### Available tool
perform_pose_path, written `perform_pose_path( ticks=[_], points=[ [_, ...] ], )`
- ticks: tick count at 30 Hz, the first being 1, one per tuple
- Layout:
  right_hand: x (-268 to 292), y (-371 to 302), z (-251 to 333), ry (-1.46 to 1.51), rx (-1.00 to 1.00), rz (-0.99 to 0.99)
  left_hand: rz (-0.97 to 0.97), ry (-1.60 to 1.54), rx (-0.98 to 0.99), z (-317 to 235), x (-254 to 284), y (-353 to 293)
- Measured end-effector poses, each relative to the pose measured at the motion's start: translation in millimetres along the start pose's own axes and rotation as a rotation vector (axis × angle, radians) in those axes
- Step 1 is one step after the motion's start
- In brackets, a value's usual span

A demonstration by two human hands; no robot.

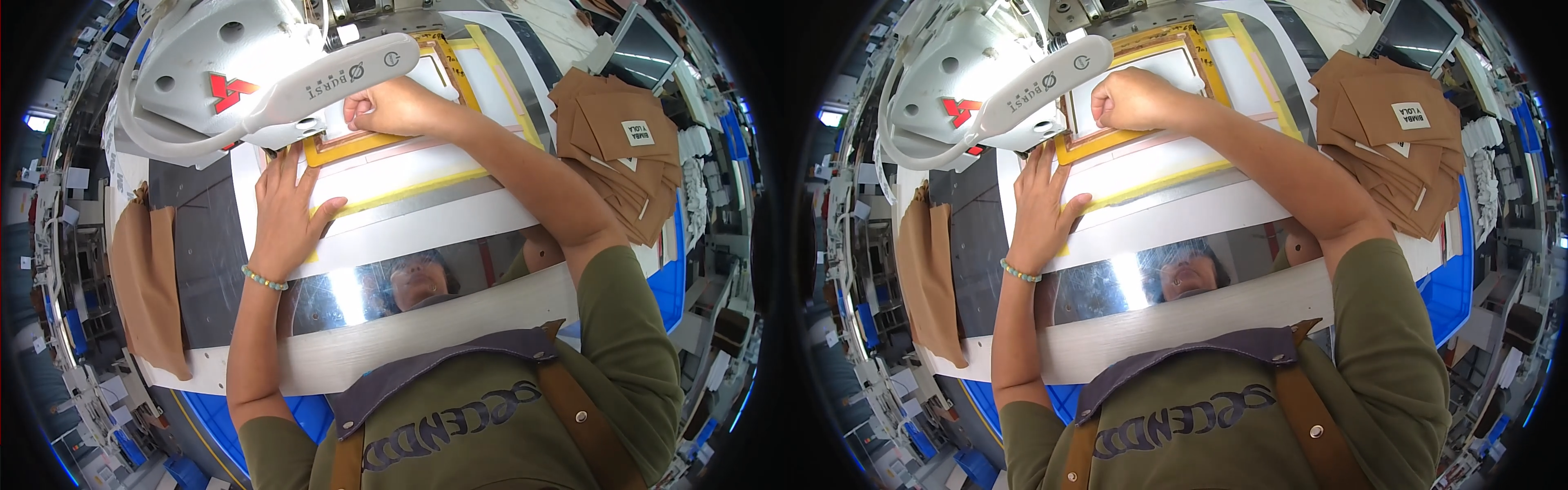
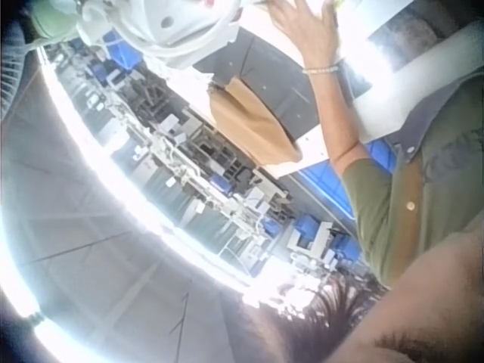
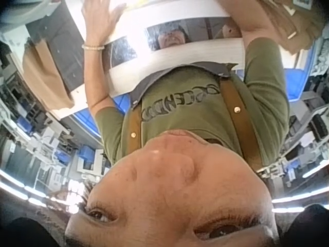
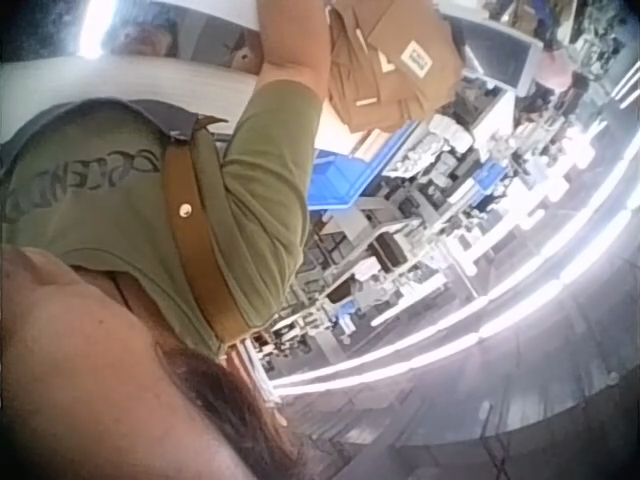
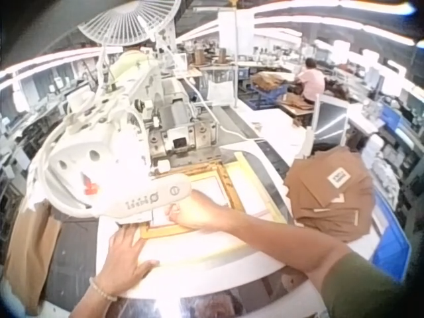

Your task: The recorder is operating an industrial sewing machine to assemble leather pouches or panels, adjusting the machine settings and handling small components.

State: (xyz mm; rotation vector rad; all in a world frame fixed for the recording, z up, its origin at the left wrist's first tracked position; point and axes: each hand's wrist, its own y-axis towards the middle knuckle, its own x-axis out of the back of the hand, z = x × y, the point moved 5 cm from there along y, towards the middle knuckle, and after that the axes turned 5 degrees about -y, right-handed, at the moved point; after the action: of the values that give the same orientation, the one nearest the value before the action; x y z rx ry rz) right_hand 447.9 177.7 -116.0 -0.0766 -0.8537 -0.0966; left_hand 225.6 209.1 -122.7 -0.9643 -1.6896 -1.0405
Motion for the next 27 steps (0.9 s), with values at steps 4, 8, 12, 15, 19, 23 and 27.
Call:
perform_pose_path(
  ticks=[4, 8, 12, 15, 19, 23, 27],
  points=[
    [17.9, -2.8, -5.5, -0.021, 0.000, 0.027, -0.023, -0.001, 0.000, 1.4, -0.8, -0.9],
    [72.2, -16.2, -25.0, 0.038, 0.030, -0.099, 0.003, 0.013, 0.014, 2.8, -4.7, -1.5],
    [98.2, -36.3, -50.0, -0.201, -0.076, -0.044, -0.018, 0.011, 0.027, 2.4, -4.4, -0.3],
    [89.1, -45.9, -53.7, -0.252, -0.029, 0.091, -0.030, 0.022, 0.044, 2.0, -3.1, 0.1],
    [86.0, -52.7, -54.8, -0.214, 0.013, 0.008, -0.006, 0.032, 0.051, 2.2, -4.6, 0.5],
    [78.5, -53.4, -58.1, -0.269, 0.033, 0.079, 0.001, 0.041, 0.053, 3.2, -5.3, -1.0],
    [78.2, -52.4, -58.1, -0.249, 0.073, 0.084, -0.012, 0.035, 0.058, 2.8, -3.8, -1.7]
  ],
)
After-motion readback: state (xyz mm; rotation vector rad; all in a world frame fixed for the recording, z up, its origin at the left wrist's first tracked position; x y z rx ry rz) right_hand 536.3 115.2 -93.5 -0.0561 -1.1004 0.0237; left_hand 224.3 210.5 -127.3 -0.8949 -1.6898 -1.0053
